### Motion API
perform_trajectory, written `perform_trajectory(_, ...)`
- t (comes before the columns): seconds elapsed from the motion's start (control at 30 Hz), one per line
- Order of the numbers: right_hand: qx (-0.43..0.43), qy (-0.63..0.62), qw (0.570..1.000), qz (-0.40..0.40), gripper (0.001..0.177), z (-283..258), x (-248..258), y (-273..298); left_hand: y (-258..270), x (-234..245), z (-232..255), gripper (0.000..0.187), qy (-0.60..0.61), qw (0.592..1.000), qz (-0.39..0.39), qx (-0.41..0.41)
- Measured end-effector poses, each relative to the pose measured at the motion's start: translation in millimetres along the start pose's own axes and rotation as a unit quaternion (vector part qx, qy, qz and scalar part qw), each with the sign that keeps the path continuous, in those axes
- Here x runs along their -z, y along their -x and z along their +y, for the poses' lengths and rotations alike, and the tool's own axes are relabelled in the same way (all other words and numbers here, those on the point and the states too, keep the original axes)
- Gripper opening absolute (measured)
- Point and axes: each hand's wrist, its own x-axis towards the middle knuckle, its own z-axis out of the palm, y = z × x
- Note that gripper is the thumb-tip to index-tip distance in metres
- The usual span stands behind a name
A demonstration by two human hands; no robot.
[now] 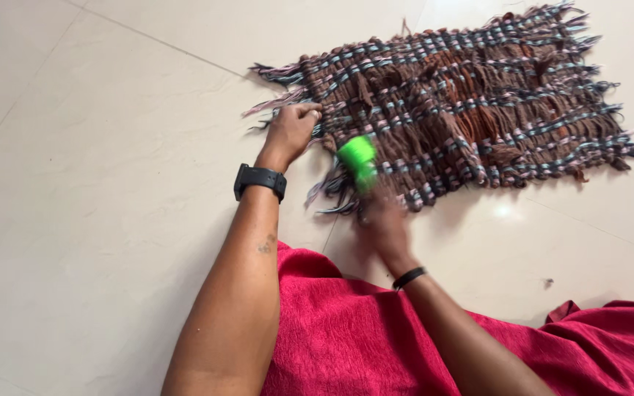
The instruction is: The person sits on the floor and uses a green brush to clean a small woven mat. They hold the mat with one hand and repeatedly brush its surface with the other, moving across different sections.
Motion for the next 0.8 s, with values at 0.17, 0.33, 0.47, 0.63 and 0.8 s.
perform_trajectory(0.17, 0.072, -0.150, 0.978, -0.125, 0.030, -17, 8, 32, 10, 6, 14, 0.039, -0.007, 0.992, -0.062, 0.108)
perform_trajectory(0.33, -0.112, -0.059, 0.991, -0.036, 0.043, -28, 23, 24, -3, -4, -7, 0.040, 0.161, 0.970, -0.127, 0.127)
perform_trajectory(0.47, 0.096, -0.102, 0.983, -0.115, 0.039, -24, 18, 43, -1, -18, -21, 0.044, -0.109, 0.966, -0.231, 0.030)
perform_trajectory(0.63, 0.030, -0.074, 0.997, -0.016, 0.043, -9, 28, 31, -14, -20, -64, 0.038, -0.235, 0.920, -0.259, -0.176)
perform_trajectory(0.8, 0.131, -0.017, 0.984, -0.120, 0.045, -14, -1, 55, -32, -27, -97, 0.038, -0.264, 0.881, -0.260, -0.294)
